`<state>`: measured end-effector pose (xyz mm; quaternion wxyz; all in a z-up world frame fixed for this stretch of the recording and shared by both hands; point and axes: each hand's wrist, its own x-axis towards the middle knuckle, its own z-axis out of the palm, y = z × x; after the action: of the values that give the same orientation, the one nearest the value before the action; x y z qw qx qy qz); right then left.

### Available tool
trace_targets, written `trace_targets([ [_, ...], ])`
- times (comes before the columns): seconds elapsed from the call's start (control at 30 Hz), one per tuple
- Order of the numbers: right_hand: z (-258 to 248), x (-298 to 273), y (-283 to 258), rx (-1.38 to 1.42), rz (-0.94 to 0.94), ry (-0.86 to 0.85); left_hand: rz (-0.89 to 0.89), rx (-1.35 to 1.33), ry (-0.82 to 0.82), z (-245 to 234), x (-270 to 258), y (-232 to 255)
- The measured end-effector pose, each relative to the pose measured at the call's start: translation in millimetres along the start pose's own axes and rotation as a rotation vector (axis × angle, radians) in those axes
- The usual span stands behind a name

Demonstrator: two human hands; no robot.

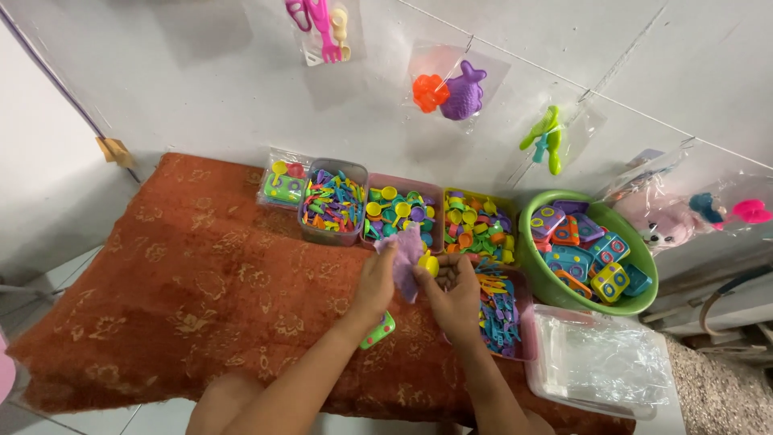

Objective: Cleaning small plastic toys with a cloth and sorting them into containers.

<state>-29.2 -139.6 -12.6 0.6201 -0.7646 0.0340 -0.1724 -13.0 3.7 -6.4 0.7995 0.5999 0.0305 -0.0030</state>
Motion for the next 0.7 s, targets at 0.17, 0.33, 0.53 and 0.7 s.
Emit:
trace_targets([
  [0.17,2,-4,-8,-0.107,-0.163,0.028,-0.006,-0.1,0.103,-3,1,13],
  [0.33,5,-7,-13,-0.293,-0.386,0.017,-0.07,-0.13,0.108,4,6,-15],
  [0.53,15,-15,-23,-0.363,-0.709,-0.063,-0.065,-0.191,0.096,13,4,-11],
  [0.7,16,-11,-13,0.043,-0.258,0.044,-0.008,-0.118,0.019,17,-13,17],
])
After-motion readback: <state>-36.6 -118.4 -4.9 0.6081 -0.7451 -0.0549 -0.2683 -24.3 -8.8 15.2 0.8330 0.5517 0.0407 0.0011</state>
